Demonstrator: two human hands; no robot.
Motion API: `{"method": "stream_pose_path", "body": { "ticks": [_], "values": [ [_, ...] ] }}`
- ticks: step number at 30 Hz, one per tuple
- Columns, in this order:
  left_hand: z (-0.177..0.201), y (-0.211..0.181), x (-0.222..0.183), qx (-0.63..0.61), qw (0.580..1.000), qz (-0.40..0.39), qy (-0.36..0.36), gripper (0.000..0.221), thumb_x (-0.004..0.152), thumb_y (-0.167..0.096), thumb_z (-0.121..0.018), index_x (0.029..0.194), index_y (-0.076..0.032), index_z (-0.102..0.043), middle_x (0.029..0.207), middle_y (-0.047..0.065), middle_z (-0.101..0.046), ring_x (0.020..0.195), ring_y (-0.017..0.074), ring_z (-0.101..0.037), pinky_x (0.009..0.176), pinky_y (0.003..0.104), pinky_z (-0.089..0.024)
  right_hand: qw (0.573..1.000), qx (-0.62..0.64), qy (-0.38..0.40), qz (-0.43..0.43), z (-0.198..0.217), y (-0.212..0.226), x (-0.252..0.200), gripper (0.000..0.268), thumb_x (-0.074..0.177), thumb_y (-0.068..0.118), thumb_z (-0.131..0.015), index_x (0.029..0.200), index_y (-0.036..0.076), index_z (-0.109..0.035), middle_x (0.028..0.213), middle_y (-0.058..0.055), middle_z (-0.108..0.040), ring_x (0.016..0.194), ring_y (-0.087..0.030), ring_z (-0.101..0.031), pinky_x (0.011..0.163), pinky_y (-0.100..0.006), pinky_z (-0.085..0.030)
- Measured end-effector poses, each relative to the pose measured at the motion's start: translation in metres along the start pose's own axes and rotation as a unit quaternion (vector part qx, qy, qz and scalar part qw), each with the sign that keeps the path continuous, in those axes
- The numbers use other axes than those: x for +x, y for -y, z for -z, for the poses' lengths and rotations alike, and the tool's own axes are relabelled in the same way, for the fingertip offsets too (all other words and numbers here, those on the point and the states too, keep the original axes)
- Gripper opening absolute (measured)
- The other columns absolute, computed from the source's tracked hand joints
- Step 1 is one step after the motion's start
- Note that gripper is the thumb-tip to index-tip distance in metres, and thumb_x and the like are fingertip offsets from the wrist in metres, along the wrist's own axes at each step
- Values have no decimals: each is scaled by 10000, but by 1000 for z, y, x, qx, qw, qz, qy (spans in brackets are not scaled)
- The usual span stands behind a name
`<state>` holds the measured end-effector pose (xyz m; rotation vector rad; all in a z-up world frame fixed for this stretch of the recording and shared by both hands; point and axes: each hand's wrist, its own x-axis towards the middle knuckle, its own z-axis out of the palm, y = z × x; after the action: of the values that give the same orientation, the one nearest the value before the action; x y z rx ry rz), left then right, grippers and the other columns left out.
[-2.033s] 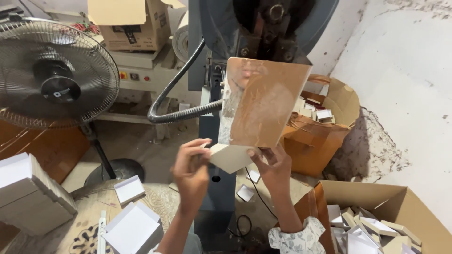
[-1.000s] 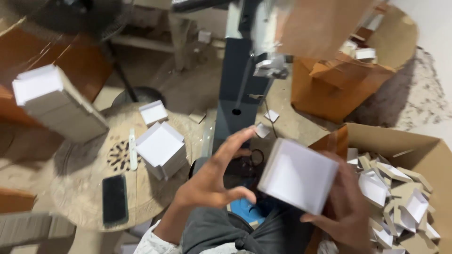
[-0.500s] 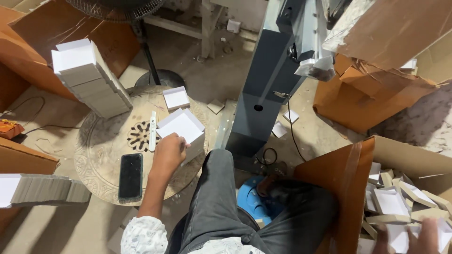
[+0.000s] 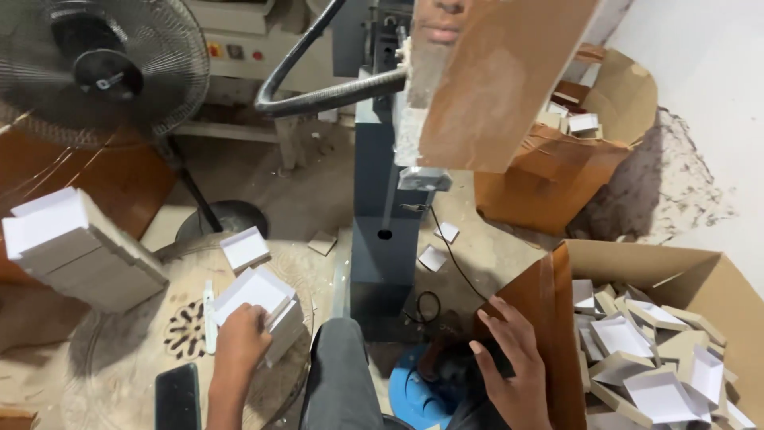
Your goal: Assemble small white paper boxes using a machine and hand manipulation.
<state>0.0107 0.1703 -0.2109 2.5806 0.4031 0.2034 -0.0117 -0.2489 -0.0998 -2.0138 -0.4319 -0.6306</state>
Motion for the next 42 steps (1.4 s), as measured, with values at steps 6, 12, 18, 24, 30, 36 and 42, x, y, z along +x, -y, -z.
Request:
{"method": "stream_pose_path", "body": {
  "ticks": [6, 12, 18, 24, 30, 36, 42],
  "values": [
    [20, -73, -16, 26, 976, -141, -162, 134, 774, -51, -653, 898, -21, -612, 911, 198, -632, 863, 411, -632, 794, 493, -509, 996, -82, 29, -10, -13, -5, 17, 458, 794, 119, -806, 1245, 120, -728, 1475, -149, -568, 1393, -341, -520, 1085, -413, -467],
    [42, -193, -21, -241, 934, -200, -169, 78, 959, -95, -655, 1014, -49, -624, 915, 150, -670, 829, 345, -684, 706, 419, -542, 993, -10, 115, -16, -51, 29, 63, 623, 713, 89, -862, 1309, 82, -681, 1385, -187, -597, 1289, -369, -580, 1018, -410, -497],
    [98, -266, 16, -318, 810, -395, -296, 234, 896, -3, -705, 1118, 4, -631, 1058, 146, -614, 901, 299, -678, 774, 372, -568, 996, 28, -73, 51, -49, 44, 124, 582, 753, 3, -774, 1320, 1, -643, 1226, -181, -682, 1084, -322, -713, 879, -370, -624],
    [88, -272, 68, -362, 782, -405, -305, 228, 941, 94, -651, 1159, 29, -663, 1130, 171, -630, 934, 267, -713, 759, 336, -615, 975, -62, -135, 166, -67, 27, 168, 425, 853, 53, -793, 1234, -68, -648, 1224, -209, -636, 1095, -351, -671, 883, -387, -549],
    [83, -270, 85, -390, 785, -406, -259, 255, 915, 137, -618, 1135, 19, -675, 1078, 140, -677, 908, 239, -718, 740, 318, -596, 992, 19, -96, 76, -71, 9, 179, 174, 924, 52, -744, 1065, -43, -708, 1080, -128, -679, 945, -256, -716, 804, -326, -553],
    [86, -269, 83, -395, 794, -407, -220, 322, 870, 151, -640, 1161, 23, -688, 1025, 144, -697, 916, 284, -705, 776, 355, -552, 993, 40, -82, 69, -67, 13, 186, 216, 901, 29, -736, 1106, -37, -733, 1116, -125, -699, 997, -234, -721, 835, -304, -534],
    [122, -293, 49, -180, 767, -454, -415, 270, 778, 40, -705, 1037, 32, -630, 1151, 268, -618, 1071, 442, -637, 913, 497, -522, 985, 163, -26, -41, -41, 24, 182, 328, 845, 21, -786, 1166, -10, -726, 1123, -120, -701, 1002, -230, -703, 872, -312, -558]
  ]
}}
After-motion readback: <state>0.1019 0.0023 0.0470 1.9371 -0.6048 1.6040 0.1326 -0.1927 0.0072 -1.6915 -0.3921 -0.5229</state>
